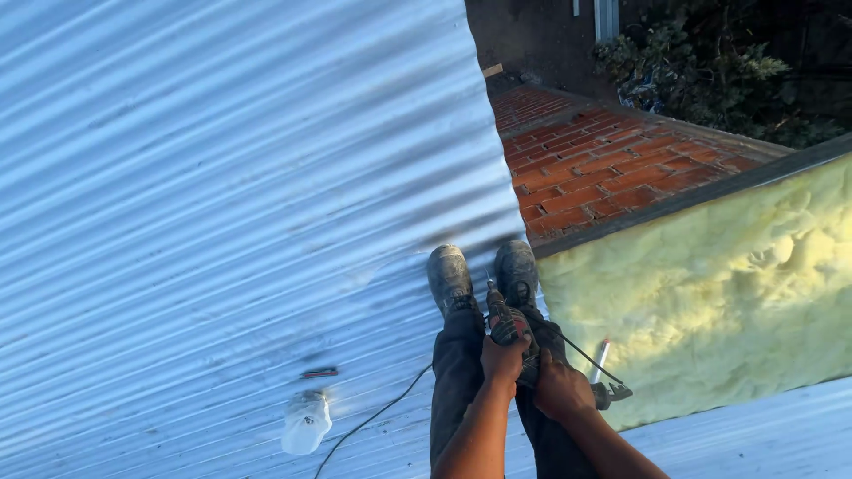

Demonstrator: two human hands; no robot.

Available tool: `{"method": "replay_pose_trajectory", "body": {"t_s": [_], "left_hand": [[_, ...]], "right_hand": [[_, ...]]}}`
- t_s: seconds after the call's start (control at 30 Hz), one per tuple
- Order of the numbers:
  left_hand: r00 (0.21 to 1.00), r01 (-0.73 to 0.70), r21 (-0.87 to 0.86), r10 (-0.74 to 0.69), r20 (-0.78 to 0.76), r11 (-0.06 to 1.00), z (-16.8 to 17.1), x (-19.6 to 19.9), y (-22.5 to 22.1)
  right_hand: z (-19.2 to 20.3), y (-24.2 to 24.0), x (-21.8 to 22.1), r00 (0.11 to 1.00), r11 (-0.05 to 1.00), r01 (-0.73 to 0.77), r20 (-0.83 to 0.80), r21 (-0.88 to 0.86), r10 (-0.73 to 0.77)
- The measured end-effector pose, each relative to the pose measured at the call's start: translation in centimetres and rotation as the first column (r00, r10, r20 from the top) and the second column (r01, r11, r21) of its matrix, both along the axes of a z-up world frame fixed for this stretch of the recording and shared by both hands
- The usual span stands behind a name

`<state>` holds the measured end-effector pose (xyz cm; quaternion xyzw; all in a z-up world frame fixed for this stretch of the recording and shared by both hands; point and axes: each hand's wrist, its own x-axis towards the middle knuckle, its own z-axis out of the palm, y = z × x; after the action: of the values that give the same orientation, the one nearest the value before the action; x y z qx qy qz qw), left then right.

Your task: The person uses a corded drill to drive screws into a corrugated metal roof sheet, securing it to the roof structure. They repeatedly pick up screws from a plastic bag, position them, and drive them in while walking along the roof surface.

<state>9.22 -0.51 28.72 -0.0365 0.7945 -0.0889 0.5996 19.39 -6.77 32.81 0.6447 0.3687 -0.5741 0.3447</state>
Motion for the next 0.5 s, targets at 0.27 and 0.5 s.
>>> {"method": "replay_pose_trajectory", "body": {"t_s": [0.27,0.5], "left_hand": [[0.98,0.071,-0.017,-0.066,0.19,0.997,0.5,-1.1,0.2],[0.982,0.021,0.047,-0.029,0.186,0.999,-1.0,-0.9,1.1]], "right_hand": [[3.5,5.4,-0.3,0.997,0.996,-0.059,-0.043,-0.063,0.056],[2.7,5.4,-0.1,0.991,0.99,-0.136,-0.012,0.035,0.137]]}}
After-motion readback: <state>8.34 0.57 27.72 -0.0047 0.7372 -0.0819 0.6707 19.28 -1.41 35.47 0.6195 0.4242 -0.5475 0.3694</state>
